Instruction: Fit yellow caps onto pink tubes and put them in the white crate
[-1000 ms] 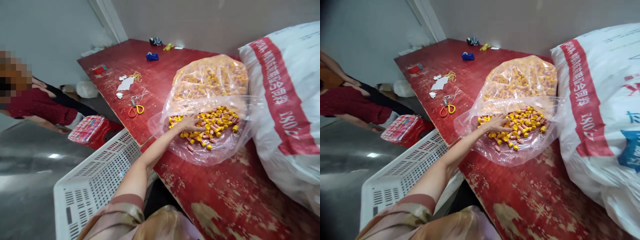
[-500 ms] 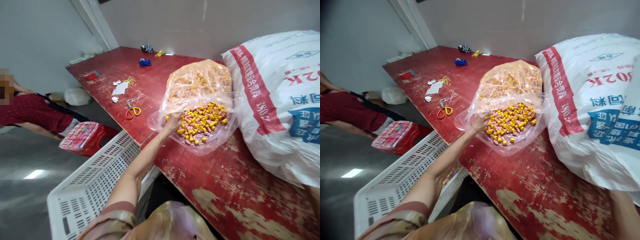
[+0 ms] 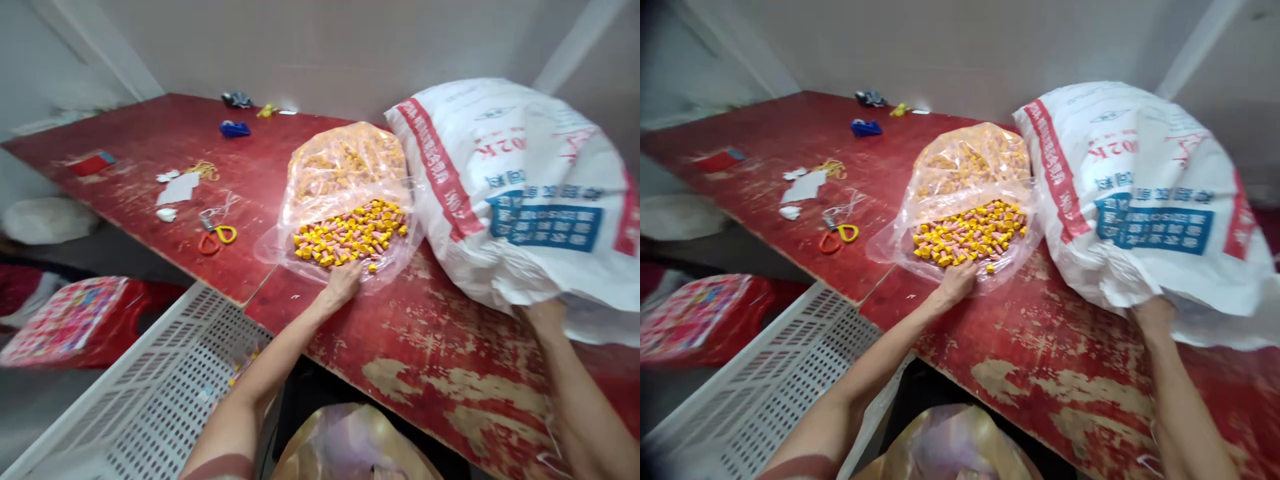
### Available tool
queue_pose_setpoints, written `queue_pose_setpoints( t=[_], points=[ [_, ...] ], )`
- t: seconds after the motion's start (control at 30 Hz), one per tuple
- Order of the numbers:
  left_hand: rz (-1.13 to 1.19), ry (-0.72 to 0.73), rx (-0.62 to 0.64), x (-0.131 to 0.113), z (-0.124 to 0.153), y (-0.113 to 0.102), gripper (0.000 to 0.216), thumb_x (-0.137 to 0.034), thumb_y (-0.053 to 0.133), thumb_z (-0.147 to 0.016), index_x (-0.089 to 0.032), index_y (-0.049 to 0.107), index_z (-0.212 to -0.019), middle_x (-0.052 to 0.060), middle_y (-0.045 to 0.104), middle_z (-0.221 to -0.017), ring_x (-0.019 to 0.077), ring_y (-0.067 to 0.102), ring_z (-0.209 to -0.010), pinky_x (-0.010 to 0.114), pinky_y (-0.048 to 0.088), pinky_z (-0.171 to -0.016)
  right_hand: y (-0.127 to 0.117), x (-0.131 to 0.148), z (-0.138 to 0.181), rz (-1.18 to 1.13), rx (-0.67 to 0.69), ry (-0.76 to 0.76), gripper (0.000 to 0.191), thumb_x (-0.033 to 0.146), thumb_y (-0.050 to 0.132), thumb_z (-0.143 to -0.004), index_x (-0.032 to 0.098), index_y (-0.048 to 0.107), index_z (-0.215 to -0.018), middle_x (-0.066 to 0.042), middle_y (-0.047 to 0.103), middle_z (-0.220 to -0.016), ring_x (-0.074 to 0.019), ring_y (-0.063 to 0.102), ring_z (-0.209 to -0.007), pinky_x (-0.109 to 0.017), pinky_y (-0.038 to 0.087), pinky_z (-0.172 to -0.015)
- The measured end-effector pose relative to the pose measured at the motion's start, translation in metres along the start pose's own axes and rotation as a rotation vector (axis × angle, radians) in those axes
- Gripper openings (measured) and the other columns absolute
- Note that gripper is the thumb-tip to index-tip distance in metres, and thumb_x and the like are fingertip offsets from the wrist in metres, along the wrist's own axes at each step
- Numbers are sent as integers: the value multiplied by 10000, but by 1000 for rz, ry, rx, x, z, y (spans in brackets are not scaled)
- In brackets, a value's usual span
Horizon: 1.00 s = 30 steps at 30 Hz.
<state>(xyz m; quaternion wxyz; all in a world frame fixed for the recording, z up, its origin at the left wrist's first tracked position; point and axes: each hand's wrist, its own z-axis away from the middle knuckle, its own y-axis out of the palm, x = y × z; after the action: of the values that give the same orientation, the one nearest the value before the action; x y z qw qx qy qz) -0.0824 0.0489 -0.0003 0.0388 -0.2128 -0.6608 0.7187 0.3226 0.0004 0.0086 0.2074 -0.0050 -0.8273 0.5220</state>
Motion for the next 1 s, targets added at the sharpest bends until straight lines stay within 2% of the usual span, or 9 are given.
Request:
queue_pose_setpoints(
  t=[0.1, 0.2, 0.33, 0.5, 0.67, 0.77, 0.87, 0.93, 1.0],
  points=[
    [213, -18, -227, 3, 14, -3, 253, -111, 378, -858, -147, 620, -924, 109, 626, -900, 195, 609, -849, 305, 466, -778, -9, -21, 27, 221, -77, 97, 416, 441, 469, -885, 81, 670, -835, -254, 596, -898, -303, 571, -854, -402, 377, -648],
    [732, -110, -417, -9, 31, 0, 199, -198, 428, -844, -176, 607, -928, 15, 582, -710, 132, 559, -652, 254, 464, -669, -19, -10, 67, 134, -116, 19, 449, 467, 418, -883, 111, 652, -1027, -192, 625, -999, -279, 571, -888, -384, 403, -719],
    [1319, -126, -102, -57, 54, 5, 176, -293, 554, -771, -174, 581, -897, -44, 527, -605, 78, 485, -494, 199, 409, -510, -29, 39, 110, -394, 176, -150, 320, 412, 479, -897, 175, 602, -1073, -73, 637, -922, -178, 593, -788, -279, 460, -689],
    [1568, -49, 111, -95, 65, 18, 181, -250, 586, -727, -162, 553, -882, -61, 528, -614, 45, 474, -454, 175, 395, -478, -21, 97, 126, -658, 450, -512, 223, 298, 499, -931, 195, 577, -1112, -66, 614, -938, -158, 584, -828, -259, 468, -724],
    [1603, -98, 167, -89, 77, 26, 211, -295, 608, -736, -166, 517, -877, -52, 566, -620, 62, 516, -439, 170, 402, -422, -1, 129, 136, -699, 482, -586, 166, 259, 475, -936, 191, 568, -1055, -63, 612, -898, -155, 574, -786, -258, 450, -685],
    [1601, -143, 253, -75, 81, 26, 265, -369, 622, -749, -167, 498, -867, -56, 554, -571, 86, 537, -415, 177, 413, -393, 9, 139, 145, -757, 458, -456, 156, 291, 503, -912, 180, 590, -978, -46, 609, -842, -147, 569, -726, -251, 442, -649],
    [1613, -153, 464, -59, 82, 23, 426, -405, 674, -720, -171, 509, -1036, -77, 531, -549, 94, 533, -387, 178, 402, -387, 13, 147, 154, -935, 584, -293, 210, 356, 507, -910, 178, 599, -972, -21, 612, -791, -135, 568, -658, -230, 446, -589],
    [1697, -174, 560, -51, 83, 22, 568, -341, 746, -643, -185, 504, -1132, -50, 591, -658, 98, 574, -461, 194, 437, -445, 14, 152, 159, -990, 653, -281, 218, 365, 506, -913, 183, 608, -976, -14, 620, -801, -132, 581, -669, -217, 456, -589],
    [1852, -226, 506, -50, 86, 24, 595, -203, 766, -551, -181, 548, -1104, 6, 642, -834, 106, 618, -613, 217, 481, -561, 15, 157, 162, -954, 633, -355, 185, 335, 529, -904, 194, 618, -982, -14, 632, -853, -135, 602, -737, -209, 473, -645]
  ],
)
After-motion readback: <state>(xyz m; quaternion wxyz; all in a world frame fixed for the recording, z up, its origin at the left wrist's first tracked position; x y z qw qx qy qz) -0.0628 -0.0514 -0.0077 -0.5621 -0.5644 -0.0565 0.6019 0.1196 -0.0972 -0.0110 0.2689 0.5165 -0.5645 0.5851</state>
